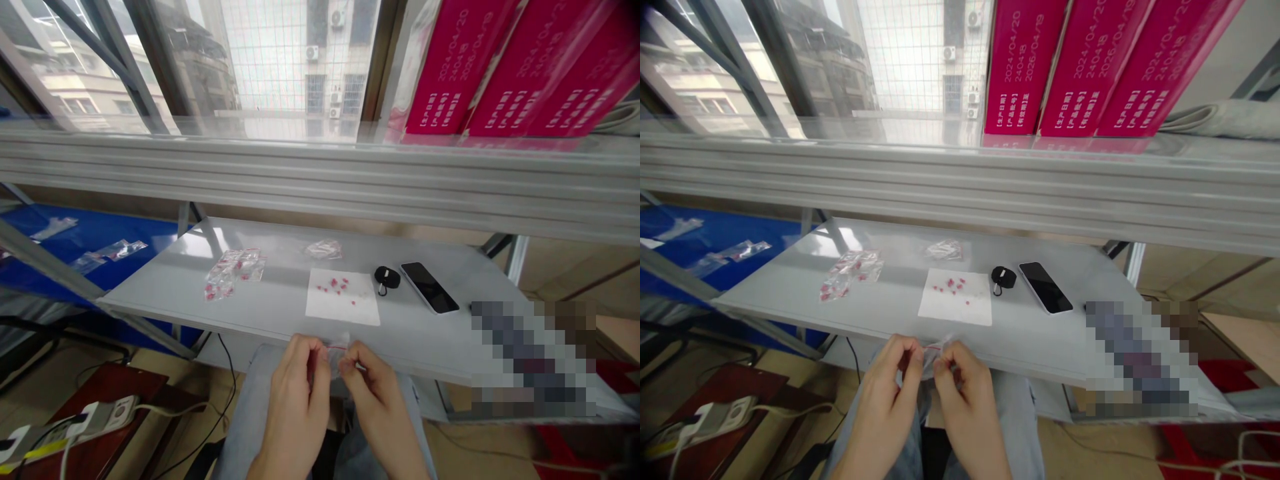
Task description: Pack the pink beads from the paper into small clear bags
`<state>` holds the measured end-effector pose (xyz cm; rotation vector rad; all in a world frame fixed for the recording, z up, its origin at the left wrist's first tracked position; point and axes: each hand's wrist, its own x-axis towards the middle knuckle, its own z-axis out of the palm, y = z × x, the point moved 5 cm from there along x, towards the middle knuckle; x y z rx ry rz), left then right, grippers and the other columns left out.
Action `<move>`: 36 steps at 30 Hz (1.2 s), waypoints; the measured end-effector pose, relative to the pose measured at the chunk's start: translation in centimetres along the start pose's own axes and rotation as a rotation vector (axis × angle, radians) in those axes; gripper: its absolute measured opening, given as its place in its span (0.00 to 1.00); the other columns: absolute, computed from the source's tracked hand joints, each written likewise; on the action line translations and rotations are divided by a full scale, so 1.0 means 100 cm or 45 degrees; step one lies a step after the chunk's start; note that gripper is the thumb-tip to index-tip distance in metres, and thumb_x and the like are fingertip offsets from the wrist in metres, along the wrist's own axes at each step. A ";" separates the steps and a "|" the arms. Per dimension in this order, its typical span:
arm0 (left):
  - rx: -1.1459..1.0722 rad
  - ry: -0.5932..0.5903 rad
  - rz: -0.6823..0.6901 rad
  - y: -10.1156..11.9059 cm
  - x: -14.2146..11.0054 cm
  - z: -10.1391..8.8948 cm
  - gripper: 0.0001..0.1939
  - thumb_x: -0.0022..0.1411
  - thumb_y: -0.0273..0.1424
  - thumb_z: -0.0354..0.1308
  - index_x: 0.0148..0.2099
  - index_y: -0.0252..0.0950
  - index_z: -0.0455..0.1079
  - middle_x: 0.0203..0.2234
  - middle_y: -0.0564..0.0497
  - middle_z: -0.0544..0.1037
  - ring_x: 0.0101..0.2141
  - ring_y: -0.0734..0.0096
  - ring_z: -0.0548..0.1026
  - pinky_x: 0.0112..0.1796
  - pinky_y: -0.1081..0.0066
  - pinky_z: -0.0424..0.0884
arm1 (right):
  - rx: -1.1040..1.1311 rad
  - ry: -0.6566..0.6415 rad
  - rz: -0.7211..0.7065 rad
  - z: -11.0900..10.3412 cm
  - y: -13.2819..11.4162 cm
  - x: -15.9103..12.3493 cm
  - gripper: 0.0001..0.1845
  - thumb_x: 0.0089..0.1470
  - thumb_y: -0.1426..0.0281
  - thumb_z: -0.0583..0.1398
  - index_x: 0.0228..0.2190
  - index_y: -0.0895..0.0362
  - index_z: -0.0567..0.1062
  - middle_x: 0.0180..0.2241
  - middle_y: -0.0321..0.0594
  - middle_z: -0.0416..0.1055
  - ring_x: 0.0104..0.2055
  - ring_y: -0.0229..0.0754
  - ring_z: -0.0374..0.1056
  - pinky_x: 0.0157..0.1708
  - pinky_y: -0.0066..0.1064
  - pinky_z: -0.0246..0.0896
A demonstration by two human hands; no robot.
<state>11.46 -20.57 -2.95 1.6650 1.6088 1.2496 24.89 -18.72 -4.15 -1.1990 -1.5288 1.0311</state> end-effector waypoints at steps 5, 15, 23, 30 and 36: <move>0.033 0.010 0.012 0.003 0.002 0.000 0.10 0.73 0.33 0.48 0.37 0.39 0.65 0.32 0.51 0.72 0.34 0.66 0.72 0.37 0.69 0.67 | -0.268 0.186 -0.246 -0.002 -0.007 -0.005 0.06 0.62 0.72 0.57 0.32 0.53 0.69 0.26 0.33 0.70 0.28 0.38 0.69 0.29 0.26 0.64; 0.039 0.115 0.101 0.013 -0.002 -0.001 0.10 0.73 0.30 0.49 0.37 0.39 0.67 0.30 0.52 0.72 0.31 0.68 0.72 0.33 0.71 0.68 | -0.642 -0.025 -0.487 -0.009 -0.026 -0.012 0.16 0.63 0.77 0.52 0.44 0.54 0.77 0.37 0.43 0.75 0.35 0.44 0.74 0.35 0.32 0.70; -0.291 0.067 0.137 0.016 -0.012 0.007 0.08 0.71 0.32 0.53 0.41 0.39 0.72 0.34 0.49 0.76 0.35 0.66 0.74 0.37 0.70 0.71 | 0.013 0.157 -0.170 -0.010 -0.008 -0.001 0.10 0.65 0.67 0.58 0.41 0.54 0.80 0.37 0.41 0.77 0.38 0.42 0.73 0.40 0.30 0.69; -1.355 -0.017 -0.591 -0.022 -0.028 0.046 0.20 0.63 0.48 0.62 0.38 0.34 0.77 0.30 0.49 0.76 0.33 0.69 0.74 0.34 0.73 0.71 | 0.527 0.262 0.119 -0.009 0.028 0.001 0.11 0.61 0.64 0.63 0.43 0.51 0.82 0.35 0.39 0.78 0.36 0.42 0.71 0.38 0.31 0.68; -2.042 0.091 -0.897 -0.002 0.008 0.059 0.21 0.66 0.44 0.60 0.50 0.33 0.78 0.49 0.39 0.80 0.48 0.60 0.79 0.48 0.65 0.75 | 0.469 0.085 0.014 -0.002 0.009 -0.001 0.13 0.61 0.68 0.62 0.45 0.47 0.83 0.46 0.40 0.79 0.43 0.45 0.73 0.47 0.36 0.68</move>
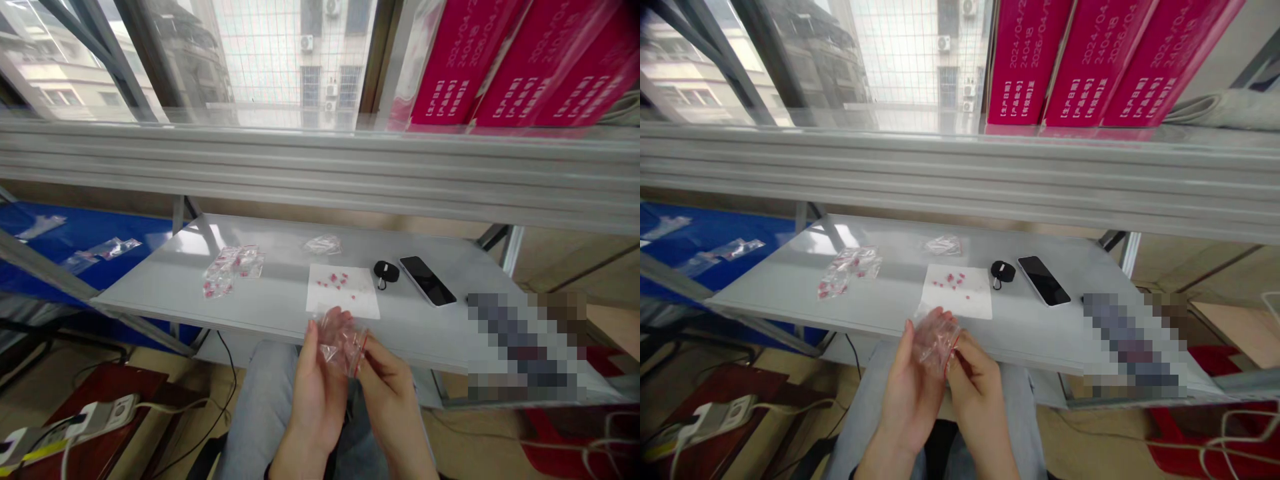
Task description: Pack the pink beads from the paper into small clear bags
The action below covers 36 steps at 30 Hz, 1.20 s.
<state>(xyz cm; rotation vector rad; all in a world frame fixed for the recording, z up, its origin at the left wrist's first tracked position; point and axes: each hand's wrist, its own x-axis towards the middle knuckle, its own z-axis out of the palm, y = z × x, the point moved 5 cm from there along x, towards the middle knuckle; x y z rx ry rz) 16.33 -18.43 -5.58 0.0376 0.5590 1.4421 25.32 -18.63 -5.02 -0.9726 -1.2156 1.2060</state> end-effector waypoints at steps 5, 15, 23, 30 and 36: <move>-0.097 0.166 0.111 0.010 0.011 0.009 0.14 0.69 0.38 0.58 0.49 0.35 0.76 0.42 0.44 0.82 0.40 0.66 0.81 0.41 0.68 0.79 | -0.090 0.059 -0.001 0.000 0.002 -0.002 0.12 0.59 0.69 0.64 0.44 0.49 0.84 0.47 0.41 0.79 0.47 0.49 0.74 0.49 0.39 0.70; -0.190 0.224 0.177 0.026 0.014 0.003 0.10 0.67 0.34 0.59 0.47 0.37 0.76 0.42 0.47 0.81 0.41 0.67 0.81 0.47 0.65 0.77 | 0.127 0.204 0.100 0.010 0.024 -0.001 0.16 0.58 0.64 0.65 0.48 0.49 0.81 0.52 0.42 0.78 0.55 0.53 0.73 0.57 0.46 0.67; -0.049 0.211 0.189 0.031 0.014 0.000 0.13 0.67 0.35 0.59 0.47 0.32 0.77 0.44 0.41 0.82 0.44 0.60 0.81 0.46 0.63 0.79 | 0.205 0.176 0.112 0.016 0.024 0.005 0.15 0.55 0.64 0.67 0.45 0.48 0.82 0.49 0.42 0.80 0.52 0.54 0.75 0.55 0.47 0.69; -0.044 0.335 0.158 0.028 0.013 0.003 0.11 0.69 0.33 0.57 0.47 0.32 0.76 0.44 0.41 0.82 0.41 0.63 0.82 0.42 0.66 0.81 | 0.156 0.150 0.096 0.020 0.024 0.001 0.13 0.56 0.66 0.65 0.44 0.48 0.83 0.48 0.41 0.80 0.50 0.53 0.76 0.53 0.46 0.70; -0.094 0.374 0.142 0.026 0.014 0.002 0.11 0.69 0.33 0.56 0.45 0.32 0.76 0.42 0.41 0.82 0.40 0.65 0.83 0.42 0.67 0.80 | 0.005 0.124 0.081 0.015 0.024 0.001 0.11 0.57 0.67 0.64 0.42 0.48 0.84 0.47 0.40 0.80 0.48 0.51 0.76 0.50 0.40 0.71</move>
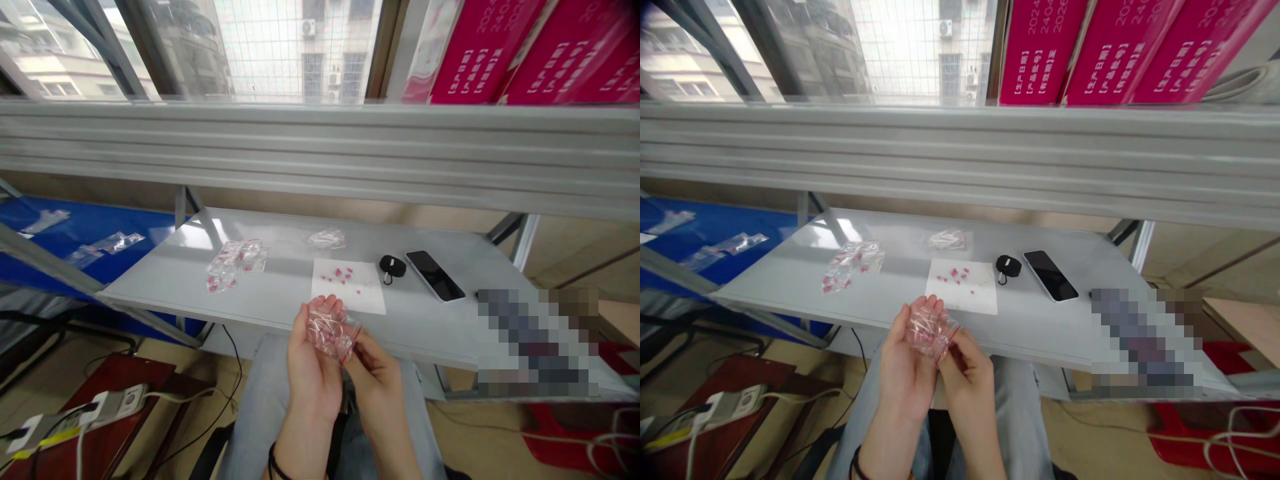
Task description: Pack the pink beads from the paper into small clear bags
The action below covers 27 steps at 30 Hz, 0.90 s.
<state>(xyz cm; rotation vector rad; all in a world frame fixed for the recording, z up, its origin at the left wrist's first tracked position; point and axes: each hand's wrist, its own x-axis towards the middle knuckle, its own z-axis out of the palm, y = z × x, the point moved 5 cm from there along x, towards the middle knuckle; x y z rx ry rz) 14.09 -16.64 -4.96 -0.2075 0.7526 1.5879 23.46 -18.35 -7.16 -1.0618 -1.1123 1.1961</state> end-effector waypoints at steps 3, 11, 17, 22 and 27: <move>-0.025 -0.052 0.011 0.001 -0.002 0.001 0.13 0.70 0.35 0.55 0.45 0.32 0.76 0.45 0.41 0.82 0.42 0.63 0.82 0.43 0.66 0.80 | 0.106 -0.024 0.021 -0.001 0.001 0.001 0.10 0.57 0.66 0.65 0.42 0.49 0.83 0.45 0.40 0.81 0.47 0.50 0.76 0.49 0.39 0.70; -0.120 -0.230 0.018 0.009 -0.012 0.004 0.19 0.71 0.38 0.52 0.51 0.32 0.77 0.53 0.40 0.79 0.55 0.57 0.76 0.52 0.62 0.75 | 0.281 -0.228 0.093 -0.001 -0.018 0.014 0.12 0.57 0.66 0.67 0.44 0.52 0.83 0.42 0.42 0.81 0.46 0.50 0.74 0.48 0.40 0.68; -0.056 -0.332 0.075 0.010 -0.008 0.005 0.16 0.69 0.34 0.53 0.50 0.31 0.77 0.52 0.39 0.80 0.55 0.57 0.76 0.54 0.63 0.73 | 0.285 -0.221 0.070 -0.006 -0.030 0.026 0.09 0.56 0.66 0.67 0.40 0.52 0.83 0.41 0.42 0.81 0.44 0.48 0.74 0.47 0.38 0.67; 0.218 -0.334 0.135 0.016 0.004 0.000 0.14 0.67 0.34 0.60 0.47 0.29 0.79 0.48 0.38 0.81 0.49 0.59 0.79 0.50 0.65 0.75 | 0.418 -0.158 0.092 -0.012 -0.021 0.030 0.12 0.52 0.67 0.69 0.41 0.52 0.84 0.38 0.41 0.81 0.41 0.46 0.73 0.45 0.36 0.66; 0.474 -0.398 0.133 0.027 0.014 0.000 0.14 0.62 0.36 0.66 0.43 0.28 0.80 0.44 0.38 0.82 0.39 0.64 0.80 0.40 0.69 0.78 | 0.503 -0.100 0.125 -0.014 -0.012 0.038 0.13 0.48 0.68 0.72 0.38 0.53 0.85 0.34 0.39 0.79 0.35 0.40 0.68 0.38 0.30 0.63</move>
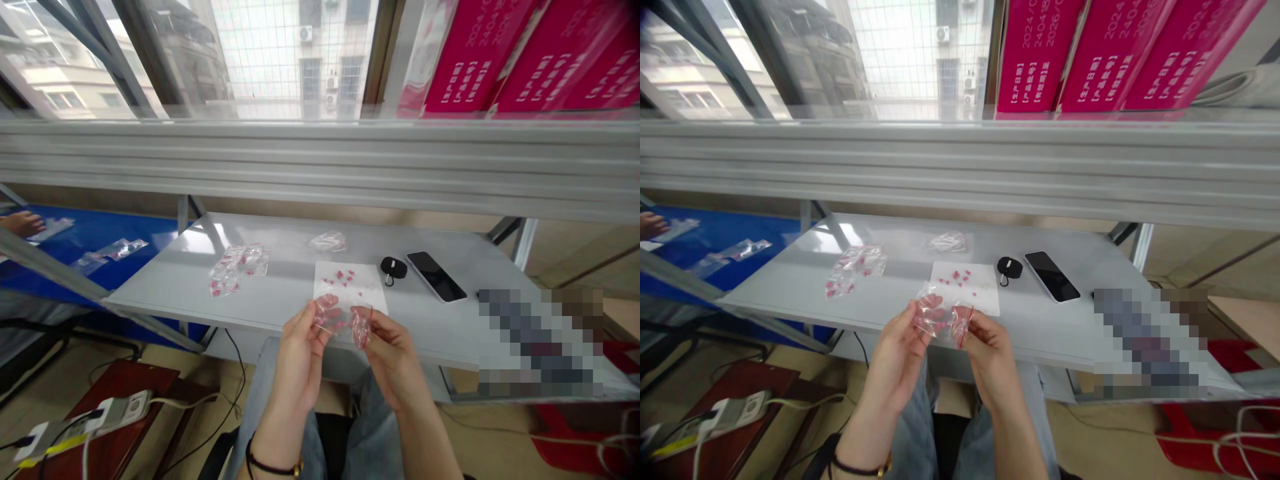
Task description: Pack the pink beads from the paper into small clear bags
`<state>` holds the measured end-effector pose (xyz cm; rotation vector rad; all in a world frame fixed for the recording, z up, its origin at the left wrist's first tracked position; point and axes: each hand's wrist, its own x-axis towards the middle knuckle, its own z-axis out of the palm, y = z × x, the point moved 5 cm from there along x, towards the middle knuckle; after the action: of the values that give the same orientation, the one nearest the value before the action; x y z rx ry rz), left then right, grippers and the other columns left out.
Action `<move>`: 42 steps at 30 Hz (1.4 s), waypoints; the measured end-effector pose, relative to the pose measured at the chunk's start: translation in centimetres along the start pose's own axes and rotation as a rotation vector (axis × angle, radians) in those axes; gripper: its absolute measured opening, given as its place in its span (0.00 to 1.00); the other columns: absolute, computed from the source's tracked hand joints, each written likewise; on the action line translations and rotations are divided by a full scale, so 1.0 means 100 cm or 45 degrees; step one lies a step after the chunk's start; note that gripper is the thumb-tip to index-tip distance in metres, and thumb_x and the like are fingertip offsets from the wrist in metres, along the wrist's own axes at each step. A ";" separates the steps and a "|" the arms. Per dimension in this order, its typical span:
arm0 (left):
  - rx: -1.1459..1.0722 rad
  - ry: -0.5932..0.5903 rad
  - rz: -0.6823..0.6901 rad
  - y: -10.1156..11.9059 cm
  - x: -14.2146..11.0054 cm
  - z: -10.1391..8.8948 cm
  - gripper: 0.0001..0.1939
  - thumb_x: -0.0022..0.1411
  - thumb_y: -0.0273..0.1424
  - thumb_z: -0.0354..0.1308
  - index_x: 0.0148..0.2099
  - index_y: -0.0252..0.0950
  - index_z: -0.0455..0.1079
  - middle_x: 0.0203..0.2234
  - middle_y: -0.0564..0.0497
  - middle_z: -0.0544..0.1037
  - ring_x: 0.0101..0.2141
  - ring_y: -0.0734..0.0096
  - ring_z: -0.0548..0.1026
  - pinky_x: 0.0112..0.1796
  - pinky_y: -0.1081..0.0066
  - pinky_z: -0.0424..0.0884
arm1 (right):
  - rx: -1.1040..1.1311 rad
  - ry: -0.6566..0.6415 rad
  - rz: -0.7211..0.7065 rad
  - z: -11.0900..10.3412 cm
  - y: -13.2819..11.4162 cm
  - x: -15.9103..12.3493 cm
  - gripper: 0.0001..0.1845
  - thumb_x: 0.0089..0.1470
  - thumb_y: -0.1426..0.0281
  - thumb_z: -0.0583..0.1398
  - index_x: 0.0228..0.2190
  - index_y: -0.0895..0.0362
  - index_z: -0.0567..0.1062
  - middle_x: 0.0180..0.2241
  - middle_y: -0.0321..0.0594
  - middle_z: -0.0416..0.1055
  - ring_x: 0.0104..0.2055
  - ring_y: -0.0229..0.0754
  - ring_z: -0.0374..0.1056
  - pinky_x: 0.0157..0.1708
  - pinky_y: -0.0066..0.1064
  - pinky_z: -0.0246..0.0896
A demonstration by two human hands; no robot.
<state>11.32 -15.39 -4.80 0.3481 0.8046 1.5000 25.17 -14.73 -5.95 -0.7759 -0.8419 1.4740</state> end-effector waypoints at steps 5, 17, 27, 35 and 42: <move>0.013 -0.019 0.013 0.006 0.018 0.006 0.16 0.58 0.37 0.70 0.40 0.28 0.79 0.25 0.51 0.74 0.24 0.80 0.70 0.26 0.79 0.71 | 0.110 0.046 0.010 0.004 0.001 0.017 0.14 0.44 0.68 0.73 0.37 0.54 0.85 0.30 0.37 0.77 0.31 0.35 0.63 0.32 0.26 0.58; 0.497 -0.066 0.157 0.027 0.054 0.003 0.22 0.52 0.46 0.72 0.28 0.29 0.75 0.15 0.63 0.51 0.17 0.84 0.49 0.17 0.79 0.48 | 0.177 0.027 0.064 -0.005 0.010 0.042 0.15 0.43 0.72 0.73 0.37 0.57 0.84 0.28 0.37 0.74 0.30 0.35 0.61 0.31 0.25 0.58; 0.485 0.075 0.196 0.015 0.092 0.001 0.24 0.45 0.44 0.74 0.22 0.34 0.65 0.15 0.59 0.64 0.16 0.84 0.57 0.16 0.79 0.51 | 0.374 0.238 0.136 -0.001 0.028 0.074 0.16 0.35 0.75 0.73 0.32 0.59 0.85 0.32 0.40 0.77 0.30 0.34 0.65 0.27 0.22 0.61; 0.524 -0.100 0.169 0.019 0.110 0.009 0.20 0.52 0.43 0.70 0.27 0.34 0.66 0.15 0.62 0.59 0.16 0.84 0.53 0.17 0.80 0.47 | 0.325 0.150 0.233 -0.006 0.030 0.092 0.15 0.38 0.75 0.73 0.33 0.60 0.83 0.29 0.38 0.74 0.26 0.31 0.64 0.23 0.20 0.60; 0.206 -0.151 0.217 0.010 0.105 0.017 0.16 0.56 0.40 0.70 0.40 0.33 0.76 0.26 0.55 0.72 0.25 0.81 0.68 0.25 0.80 0.63 | 0.467 0.134 0.236 -0.003 0.034 0.101 0.15 0.37 0.79 0.71 0.33 0.59 0.83 0.28 0.38 0.75 0.25 0.31 0.65 0.22 0.21 0.60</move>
<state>10.45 -4.75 -5.61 0.6338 0.8199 1.5596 22.97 -4.71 -8.89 -0.6591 -0.4098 1.6751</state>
